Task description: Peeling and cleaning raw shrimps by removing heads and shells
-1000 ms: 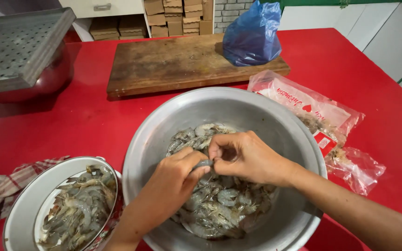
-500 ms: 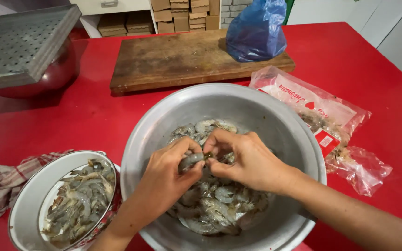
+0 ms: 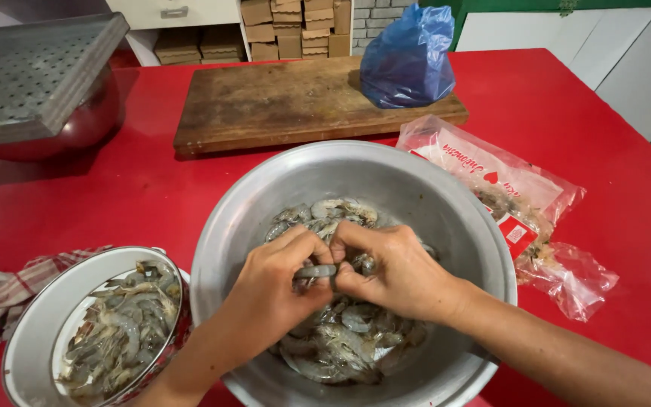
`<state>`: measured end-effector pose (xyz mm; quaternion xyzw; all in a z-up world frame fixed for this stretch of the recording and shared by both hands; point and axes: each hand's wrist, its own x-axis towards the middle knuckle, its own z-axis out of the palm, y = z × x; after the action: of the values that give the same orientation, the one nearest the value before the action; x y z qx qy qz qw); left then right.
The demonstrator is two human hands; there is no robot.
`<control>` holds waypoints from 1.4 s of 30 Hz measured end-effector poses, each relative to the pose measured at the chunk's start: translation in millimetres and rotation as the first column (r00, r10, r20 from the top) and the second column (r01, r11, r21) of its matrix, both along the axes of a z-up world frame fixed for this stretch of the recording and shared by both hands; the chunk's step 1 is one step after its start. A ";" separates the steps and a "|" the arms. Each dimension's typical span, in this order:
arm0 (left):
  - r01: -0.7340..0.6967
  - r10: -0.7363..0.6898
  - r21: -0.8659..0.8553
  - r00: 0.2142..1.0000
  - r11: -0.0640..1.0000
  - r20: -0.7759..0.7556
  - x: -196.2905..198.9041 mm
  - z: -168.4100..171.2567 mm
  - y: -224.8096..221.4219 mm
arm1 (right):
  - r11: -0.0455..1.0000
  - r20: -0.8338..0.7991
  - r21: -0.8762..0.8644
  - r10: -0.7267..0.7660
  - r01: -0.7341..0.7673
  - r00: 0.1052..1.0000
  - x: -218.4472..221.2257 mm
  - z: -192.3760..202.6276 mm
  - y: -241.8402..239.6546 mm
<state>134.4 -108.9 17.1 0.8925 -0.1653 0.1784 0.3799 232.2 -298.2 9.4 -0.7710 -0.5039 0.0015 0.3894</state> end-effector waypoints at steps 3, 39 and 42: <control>-0.073 0.061 -0.067 0.985 0.995 -0.161 -2.8 16.1 3.3 | 0.999 -0.151 0.031 -0.004 0.009 0.989 1.7 3.9 -0.2; -0.252 -0.110 -0.541 0.828 0.802 -0.550 11.6 1.7 25.9 | 0.965 -0.873 0.148 0.024 0.217 0.488 24.8 0.3 10.8; -0.221 -0.006 -0.372 0.853 0.901 -0.521 13.9 -2.8 25.9 | 0.981 -0.926 0.155 0.102 0.119 0.364 23.8 -7.1 9.6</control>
<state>148.3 -83.0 14.3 0.8127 0.0348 -0.0115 0.5815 255.9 -288.5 2.3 -0.5959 -0.1897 0.3846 0.6790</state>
